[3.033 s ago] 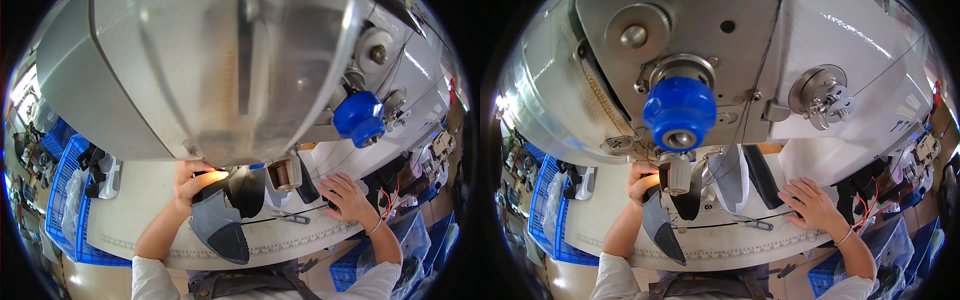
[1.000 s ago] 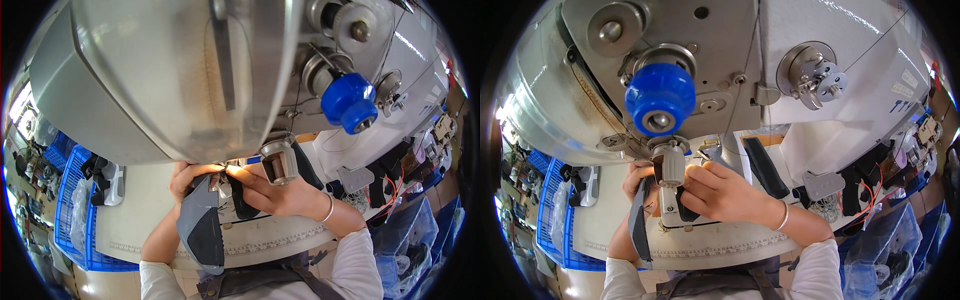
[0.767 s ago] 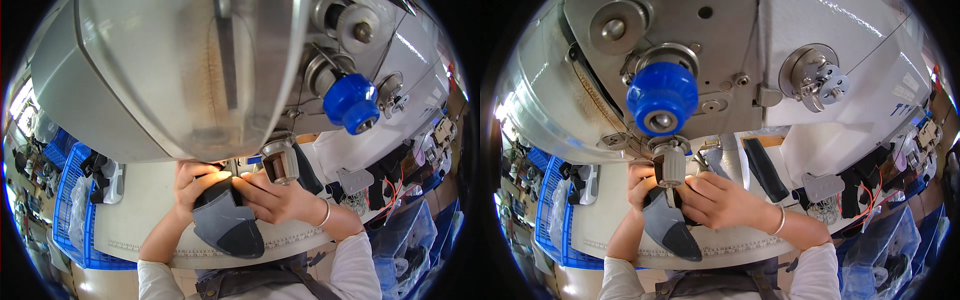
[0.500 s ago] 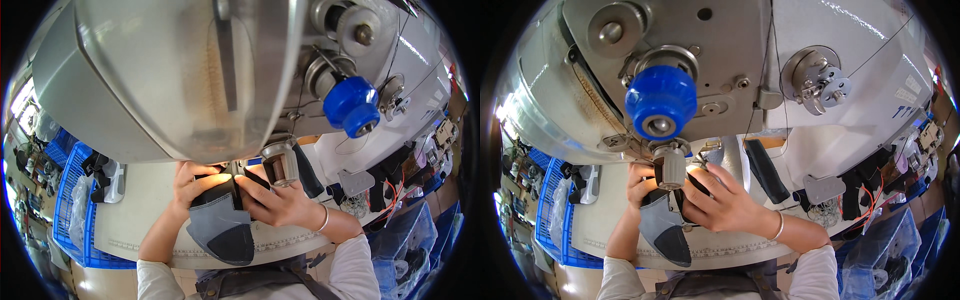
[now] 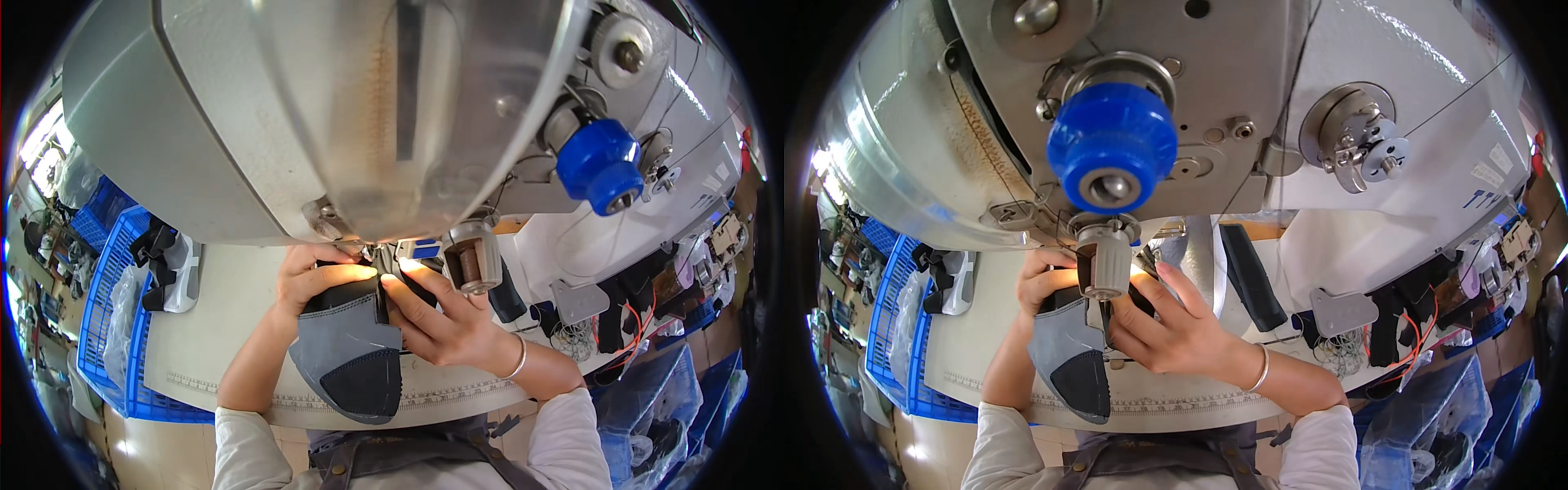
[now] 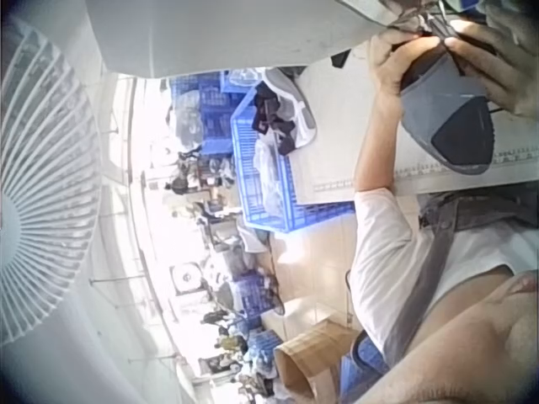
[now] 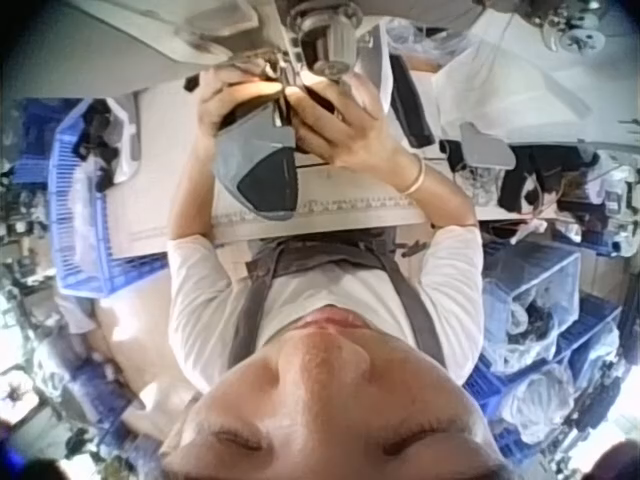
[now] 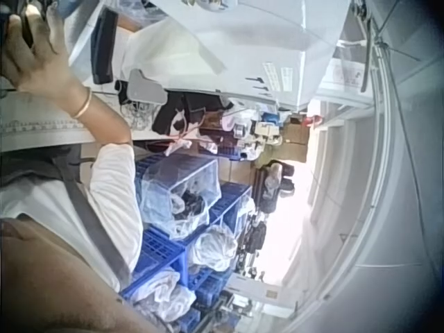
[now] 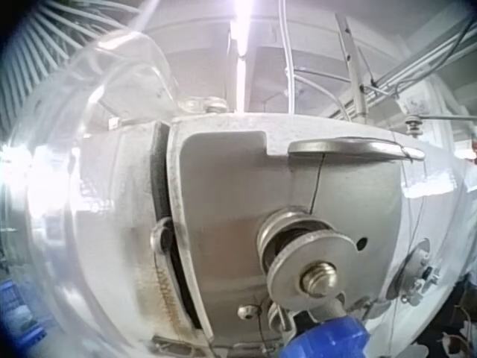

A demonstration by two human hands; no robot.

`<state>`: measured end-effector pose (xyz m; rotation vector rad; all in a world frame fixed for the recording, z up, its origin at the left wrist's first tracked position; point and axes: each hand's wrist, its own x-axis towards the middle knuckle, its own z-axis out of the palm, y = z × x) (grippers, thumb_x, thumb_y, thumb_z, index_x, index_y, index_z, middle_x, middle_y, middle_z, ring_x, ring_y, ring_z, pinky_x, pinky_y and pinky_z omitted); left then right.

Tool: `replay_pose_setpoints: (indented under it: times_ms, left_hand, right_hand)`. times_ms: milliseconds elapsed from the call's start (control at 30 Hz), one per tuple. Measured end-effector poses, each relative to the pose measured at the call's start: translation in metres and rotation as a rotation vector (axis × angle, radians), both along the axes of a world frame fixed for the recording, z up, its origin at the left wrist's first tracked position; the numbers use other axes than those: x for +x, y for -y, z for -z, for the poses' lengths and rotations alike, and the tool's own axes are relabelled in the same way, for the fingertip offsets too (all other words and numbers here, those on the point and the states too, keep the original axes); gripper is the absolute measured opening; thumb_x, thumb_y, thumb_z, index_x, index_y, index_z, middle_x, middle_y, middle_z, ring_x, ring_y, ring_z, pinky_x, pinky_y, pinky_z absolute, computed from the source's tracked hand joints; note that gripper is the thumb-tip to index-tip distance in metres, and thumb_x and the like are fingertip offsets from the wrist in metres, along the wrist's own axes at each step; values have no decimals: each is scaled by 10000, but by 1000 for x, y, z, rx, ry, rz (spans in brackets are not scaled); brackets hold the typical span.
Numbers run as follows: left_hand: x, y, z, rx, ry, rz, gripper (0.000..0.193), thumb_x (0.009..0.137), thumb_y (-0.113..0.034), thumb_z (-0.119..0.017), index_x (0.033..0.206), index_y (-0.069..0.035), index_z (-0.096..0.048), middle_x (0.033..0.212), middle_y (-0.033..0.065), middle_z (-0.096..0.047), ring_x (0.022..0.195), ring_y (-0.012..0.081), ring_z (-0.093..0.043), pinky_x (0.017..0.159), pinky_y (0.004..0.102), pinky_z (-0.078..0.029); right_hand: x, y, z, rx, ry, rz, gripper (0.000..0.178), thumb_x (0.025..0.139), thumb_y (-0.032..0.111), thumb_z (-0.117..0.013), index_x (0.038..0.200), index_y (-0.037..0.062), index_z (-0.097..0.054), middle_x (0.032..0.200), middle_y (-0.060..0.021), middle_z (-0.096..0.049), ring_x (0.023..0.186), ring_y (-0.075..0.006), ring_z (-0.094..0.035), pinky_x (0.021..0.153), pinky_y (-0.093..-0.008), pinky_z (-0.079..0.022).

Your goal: The recorder is sewing together various fabric and leather components of a shoe upper using an industrial sewing machine.

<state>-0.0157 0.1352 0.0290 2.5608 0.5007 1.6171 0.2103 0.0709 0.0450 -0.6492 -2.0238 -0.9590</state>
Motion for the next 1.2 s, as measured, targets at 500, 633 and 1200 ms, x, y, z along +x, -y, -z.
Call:
replay_pose_setpoints:
  times_ms: [500,633,1200]
  left_hand:
    - [23,20,1,-251,296,-3,145,804,-33,-709,948,-19,-710,1030,115,-667,959,216,-606,874,324,-480]
    - [13,9,-7,122,76,-36,267,706,-141,-763,961,-63,-747,1002,76,-675,964,271,-618,875,379,-473]
    - [15,1,-7,66,125,54,287,682,-91,-772,963,-38,-746,947,79,-674,911,256,-642,838,358,-495]
  right_hand:
    - [2,-4,-1,-40,-52,-57,81,733,136,-679,814,132,-688,933,3,-615,914,-154,-644,1021,-427,-421]
    - [4,-4,-2,-93,-76,-82,111,720,131,-685,830,114,-694,922,9,-612,914,-150,-640,1037,-422,-407]
    - [6,-12,-3,-98,-63,-103,122,731,132,-698,853,126,-698,911,18,-584,940,-140,-621,1050,-432,-373]
